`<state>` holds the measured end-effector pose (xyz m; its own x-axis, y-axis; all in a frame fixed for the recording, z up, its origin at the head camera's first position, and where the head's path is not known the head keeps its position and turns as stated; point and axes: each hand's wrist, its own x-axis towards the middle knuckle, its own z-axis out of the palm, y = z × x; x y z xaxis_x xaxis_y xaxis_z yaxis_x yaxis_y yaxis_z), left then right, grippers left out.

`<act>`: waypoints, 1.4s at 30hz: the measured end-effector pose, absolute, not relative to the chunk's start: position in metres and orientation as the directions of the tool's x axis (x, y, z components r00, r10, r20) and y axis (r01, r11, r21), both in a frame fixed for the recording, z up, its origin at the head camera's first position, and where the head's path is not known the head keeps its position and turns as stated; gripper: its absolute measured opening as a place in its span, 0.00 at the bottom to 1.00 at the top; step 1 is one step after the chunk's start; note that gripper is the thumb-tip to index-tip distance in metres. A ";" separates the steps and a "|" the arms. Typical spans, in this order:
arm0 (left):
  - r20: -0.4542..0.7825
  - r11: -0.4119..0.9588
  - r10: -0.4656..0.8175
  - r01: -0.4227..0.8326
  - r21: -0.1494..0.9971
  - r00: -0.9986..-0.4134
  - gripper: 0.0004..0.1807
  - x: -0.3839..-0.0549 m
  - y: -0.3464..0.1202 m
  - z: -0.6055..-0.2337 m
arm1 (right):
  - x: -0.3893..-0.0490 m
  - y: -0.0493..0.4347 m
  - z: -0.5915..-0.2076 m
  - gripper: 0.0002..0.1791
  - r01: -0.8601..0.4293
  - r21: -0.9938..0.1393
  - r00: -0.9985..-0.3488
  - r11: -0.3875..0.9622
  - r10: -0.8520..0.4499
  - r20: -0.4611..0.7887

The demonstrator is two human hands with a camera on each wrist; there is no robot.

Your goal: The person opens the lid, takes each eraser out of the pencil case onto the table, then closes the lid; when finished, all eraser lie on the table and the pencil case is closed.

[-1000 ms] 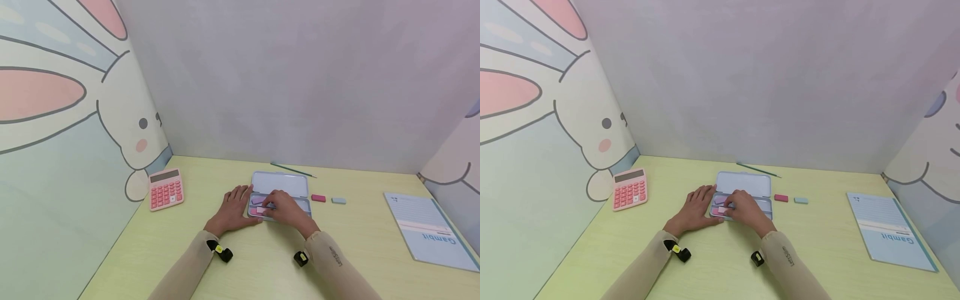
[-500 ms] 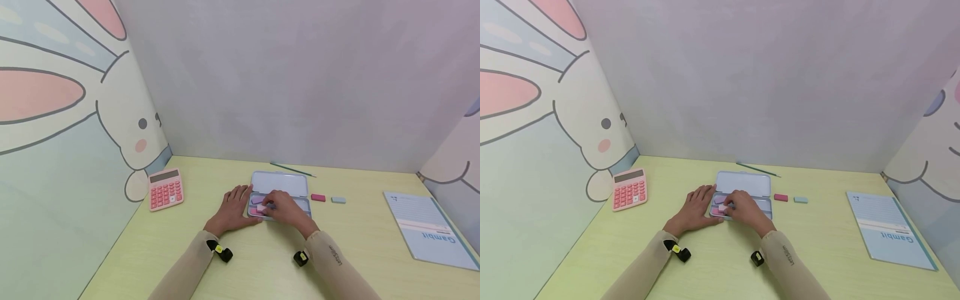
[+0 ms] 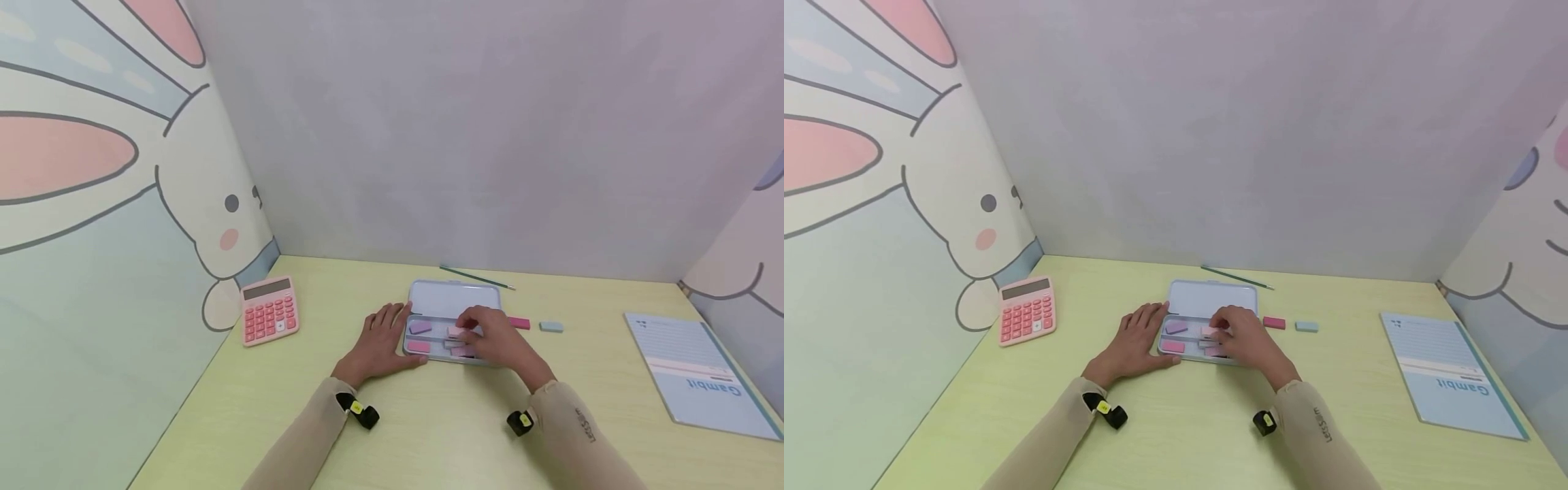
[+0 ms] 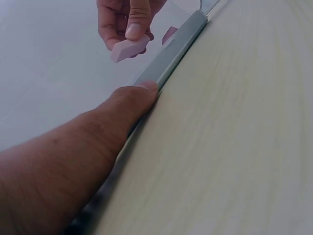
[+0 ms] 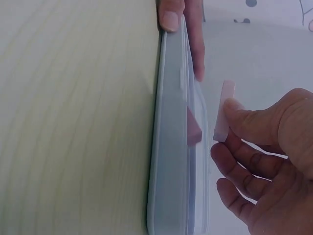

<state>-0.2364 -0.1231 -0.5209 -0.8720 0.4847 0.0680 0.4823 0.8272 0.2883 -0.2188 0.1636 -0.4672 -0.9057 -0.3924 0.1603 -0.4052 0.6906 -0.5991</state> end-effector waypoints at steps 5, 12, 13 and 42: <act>0.060 0.829 0.484 0.479 0.287 -0.873 0.65 -0.236 -0.124 -0.521 | -0.216 0.195 -0.466 0.07 -0.382 -0.565 -0.923 0.732 -0.336 0.188; 0.061 0.832 0.478 0.474 0.288 -0.876 0.65 -0.237 -0.125 -0.523 | -0.209 0.233 -0.468 0.07 -0.327 -0.519 -0.945 0.790 -0.264 0.193; 0.063 0.831 0.478 0.474 0.289 -0.876 0.65 -0.237 -0.125 -0.523 | -0.209 0.237 -0.469 0.08 -0.315 -0.509 -0.949 0.801 -0.254 0.188; 0.044 0.837 0.476 0.468 0.285 -0.878 0.65 -0.237 -0.123 -0.522 | -0.213 0.255 -0.475 0.10 -0.250 -0.408 -0.967 0.878 -0.245 0.065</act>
<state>-0.2369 -0.1230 -0.5222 -0.8782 0.4762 0.0440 0.4679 0.8366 0.2849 -0.2126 0.2553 -0.4754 -0.9674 -0.2446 0.0651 -0.2495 0.8782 -0.4081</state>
